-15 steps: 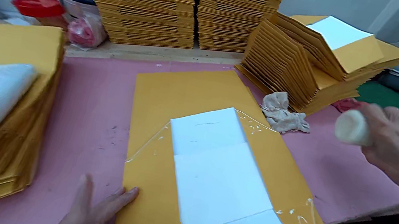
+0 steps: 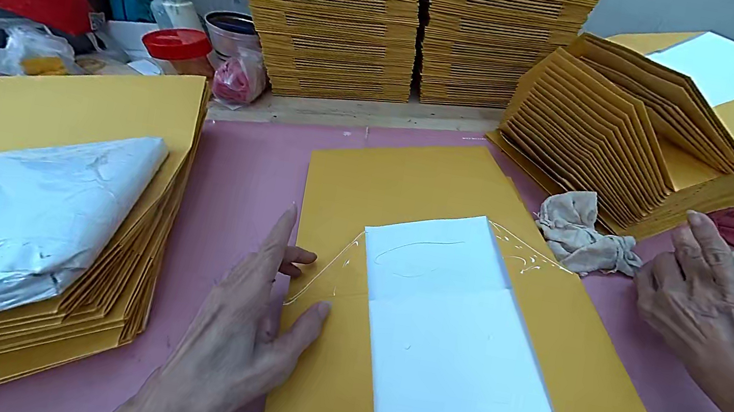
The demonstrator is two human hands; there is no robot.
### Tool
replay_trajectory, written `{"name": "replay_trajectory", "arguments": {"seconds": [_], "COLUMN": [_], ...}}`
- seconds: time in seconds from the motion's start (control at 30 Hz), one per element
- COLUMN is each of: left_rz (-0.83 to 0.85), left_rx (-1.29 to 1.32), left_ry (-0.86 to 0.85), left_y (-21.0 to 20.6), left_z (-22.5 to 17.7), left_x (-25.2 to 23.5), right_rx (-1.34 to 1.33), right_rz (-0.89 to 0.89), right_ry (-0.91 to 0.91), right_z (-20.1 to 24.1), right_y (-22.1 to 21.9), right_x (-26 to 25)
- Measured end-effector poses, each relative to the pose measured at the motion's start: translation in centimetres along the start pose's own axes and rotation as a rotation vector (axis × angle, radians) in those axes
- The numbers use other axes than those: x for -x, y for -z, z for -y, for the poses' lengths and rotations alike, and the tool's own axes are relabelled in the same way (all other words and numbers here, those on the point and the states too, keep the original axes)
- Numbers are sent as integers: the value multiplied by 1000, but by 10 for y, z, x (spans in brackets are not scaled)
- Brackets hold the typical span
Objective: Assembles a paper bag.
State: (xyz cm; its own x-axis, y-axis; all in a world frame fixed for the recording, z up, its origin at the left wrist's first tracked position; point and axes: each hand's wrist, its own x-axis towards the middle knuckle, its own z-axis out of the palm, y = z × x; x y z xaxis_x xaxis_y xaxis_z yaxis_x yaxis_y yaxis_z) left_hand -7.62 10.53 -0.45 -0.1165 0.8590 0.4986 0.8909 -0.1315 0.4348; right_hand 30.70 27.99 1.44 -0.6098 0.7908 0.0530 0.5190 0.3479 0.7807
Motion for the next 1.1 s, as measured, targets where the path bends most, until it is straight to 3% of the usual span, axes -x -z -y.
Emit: {"name": "replay_trajectory", "arguments": {"seconds": [0.1,0.23,0.3,0.4,0.53,0.7,0.87,1.0,1.1], "left_rz": [60,130,154,171,167,92,3,-3,132], "left_rx": [68,154,172,196,211,160,226,201,167], "left_ry": [47,128,135,140,169,118,56,-67,-104], "left_y": [4,5,5,3,3,1,-13,-9,8], "left_z": [2,0,0,1,-3,-8,0,-11,-27], "left_x": [-8,-16,-20,-23,-22,-15,-5,8,19], "right_rx": [-120,-708,-966,-1106,-1287,-1511,-1563,-1408,-1361], "right_rz": [-67,-153,-235,-413,-55,5,-172,-567,-581], "right_ry": [61,61,102,168,265,303,227,374,532], "right_z": [-21,-59,-60,-39,-19,-7,12,22,21], "right_y": [37,96,99,71,43,43,34,23,13], "right_x": [6,4,-11,-40,-61,-53,-38,-23,-15]}}
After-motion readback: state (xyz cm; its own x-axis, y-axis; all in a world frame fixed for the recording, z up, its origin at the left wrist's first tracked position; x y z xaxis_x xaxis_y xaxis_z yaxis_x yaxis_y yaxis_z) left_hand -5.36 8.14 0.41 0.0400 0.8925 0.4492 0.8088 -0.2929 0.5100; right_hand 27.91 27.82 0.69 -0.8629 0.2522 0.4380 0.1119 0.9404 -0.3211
